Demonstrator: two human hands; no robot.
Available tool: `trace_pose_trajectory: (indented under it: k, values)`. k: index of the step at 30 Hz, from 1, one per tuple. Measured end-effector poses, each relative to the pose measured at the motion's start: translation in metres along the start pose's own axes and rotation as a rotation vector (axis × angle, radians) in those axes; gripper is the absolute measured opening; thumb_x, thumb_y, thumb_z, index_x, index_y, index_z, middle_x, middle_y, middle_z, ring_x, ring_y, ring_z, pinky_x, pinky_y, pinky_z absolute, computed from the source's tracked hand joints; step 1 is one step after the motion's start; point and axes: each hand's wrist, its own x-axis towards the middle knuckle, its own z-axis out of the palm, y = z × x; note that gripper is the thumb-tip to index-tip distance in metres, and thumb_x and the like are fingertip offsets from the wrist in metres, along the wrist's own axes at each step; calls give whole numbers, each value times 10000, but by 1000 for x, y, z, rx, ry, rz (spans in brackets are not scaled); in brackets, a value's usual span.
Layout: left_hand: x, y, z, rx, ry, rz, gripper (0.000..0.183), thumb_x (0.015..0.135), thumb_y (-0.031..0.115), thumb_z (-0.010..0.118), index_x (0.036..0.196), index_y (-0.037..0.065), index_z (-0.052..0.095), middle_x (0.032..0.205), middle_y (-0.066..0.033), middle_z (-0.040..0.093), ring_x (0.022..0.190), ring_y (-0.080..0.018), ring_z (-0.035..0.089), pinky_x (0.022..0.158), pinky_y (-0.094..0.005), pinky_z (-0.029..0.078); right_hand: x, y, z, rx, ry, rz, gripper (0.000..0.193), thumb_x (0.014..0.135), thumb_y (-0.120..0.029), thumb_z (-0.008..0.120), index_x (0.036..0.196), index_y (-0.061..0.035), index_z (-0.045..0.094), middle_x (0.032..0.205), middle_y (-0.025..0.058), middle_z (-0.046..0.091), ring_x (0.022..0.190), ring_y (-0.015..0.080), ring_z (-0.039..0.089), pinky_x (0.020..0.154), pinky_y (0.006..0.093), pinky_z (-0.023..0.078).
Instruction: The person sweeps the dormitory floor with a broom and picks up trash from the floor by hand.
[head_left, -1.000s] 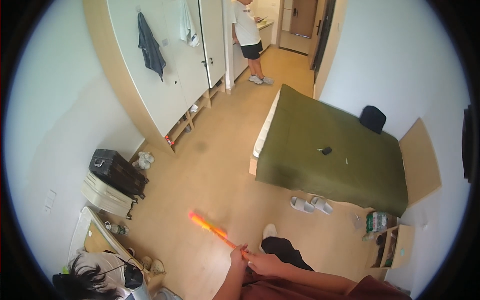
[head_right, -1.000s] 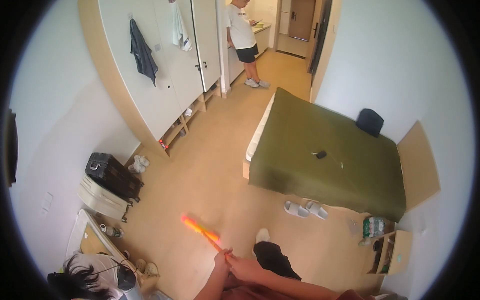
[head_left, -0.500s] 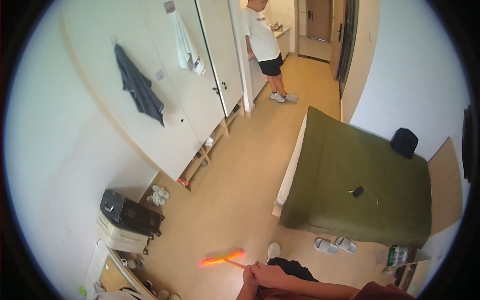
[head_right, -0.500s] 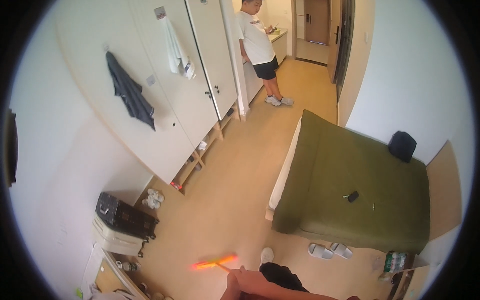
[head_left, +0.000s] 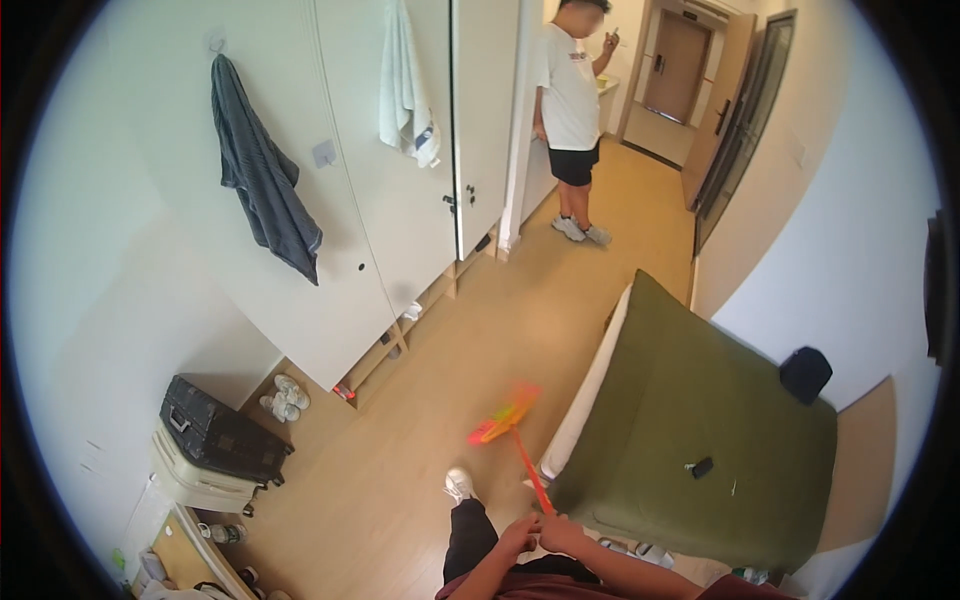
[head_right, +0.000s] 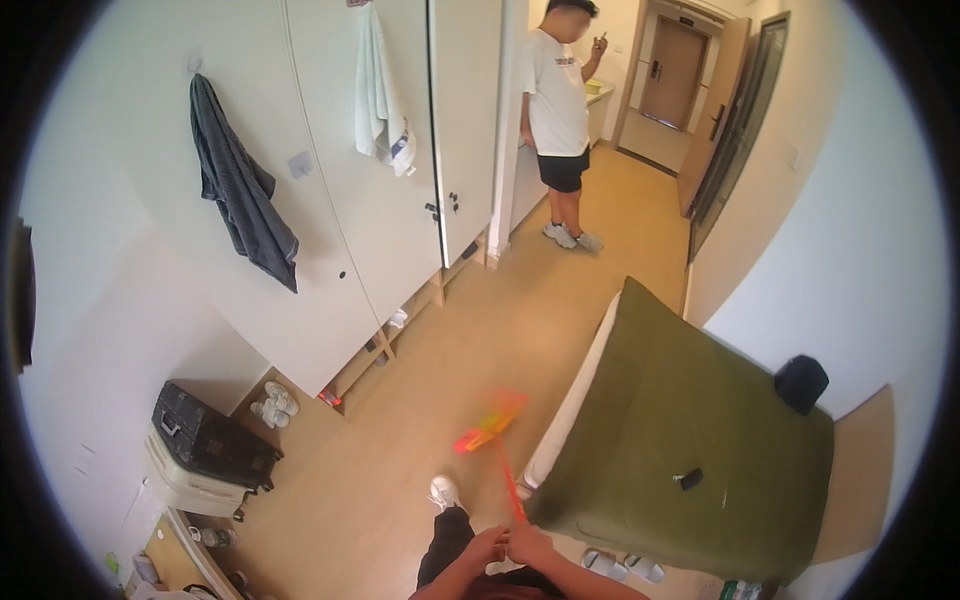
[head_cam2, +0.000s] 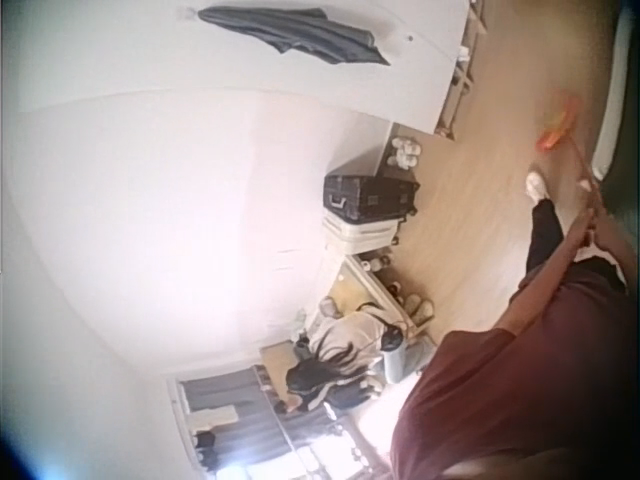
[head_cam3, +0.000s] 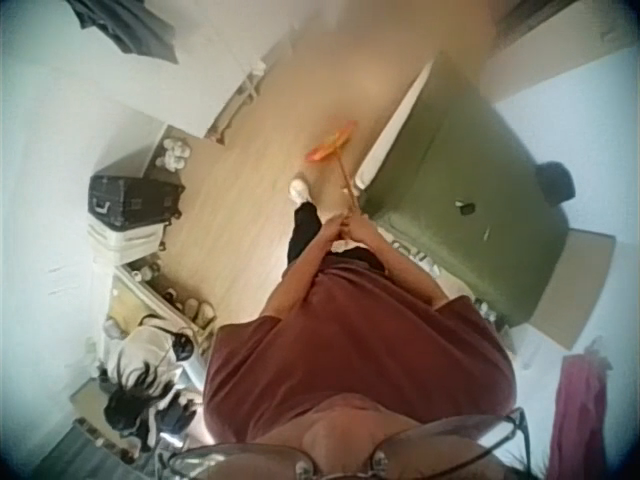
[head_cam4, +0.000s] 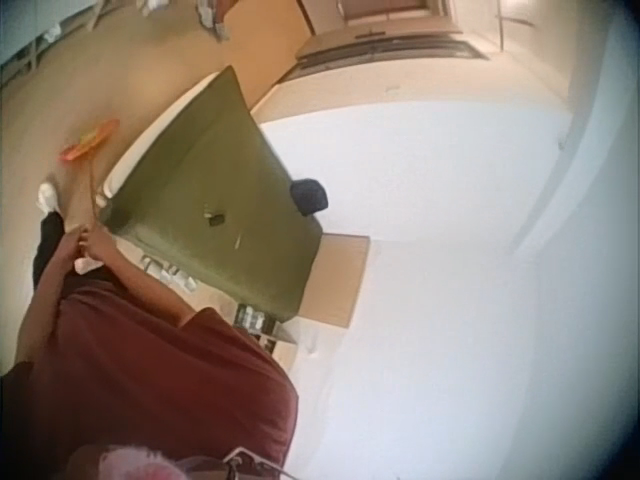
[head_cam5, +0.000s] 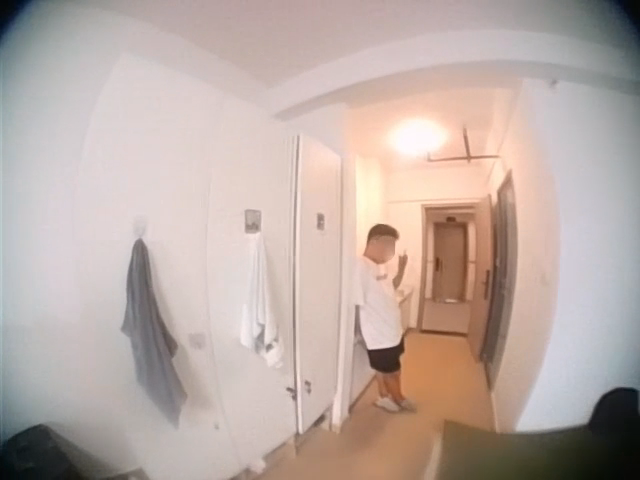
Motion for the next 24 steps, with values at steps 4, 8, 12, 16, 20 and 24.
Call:
trace_pose_trajectory:
  k: [4,8,12,16,20,24]
  values:
    - [15,91,-37,116,53,107,406,823,82,429,1214,-27,425,1010,-98,603,574,-120,450,549,-206,401,98,41,21,145,-238,107,306,750,-222,573,937,19,567,889,216,611,818,304,624,706,414,500]
    - [41,164,-77,104,158,284,382,824,80,441,1180,-58,436,949,-111,635,552,-108,451,497,-210,381,139,23,4,498,-333,347,277,783,-256,574,845,14,585,657,141,603,579,255,615,524,366,503]
    - [64,233,-91,-167,183,182,237,875,225,450,971,15,504,913,-140,642,485,-123,445,451,-236,361,176,-49,-46,686,-171,345,291,807,-274,562,766,13,548,593,106,560,480,224,558,406,329,439]
    - [72,289,-97,-201,220,163,275,856,245,480,1003,17,525,886,-126,645,488,-112,450,462,-230,367,225,-87,-92,1045,-111,348,247,818,-234,540,712,-14,505,557,66,497,434,187,504,362,298,390]
    - [104,316,-132,-136,219,191,263,834,254,492,980,36,513,909,-111,635,504,-115,481,495,-243,422,289,-103,-136,1062,7,295,211,810,-217,554,765,-16,510,568,65,498,416,173,491,330,297,369]
    - [102,373,-137,-240,321,286,264,824,251,506,987,43,509,890,-116,632,541,-113,489,512,-242,413,396,-115,-189,960,79,294,220,790,-186,535,715,20,514,531,108,512,407,211,507,343,323,379]
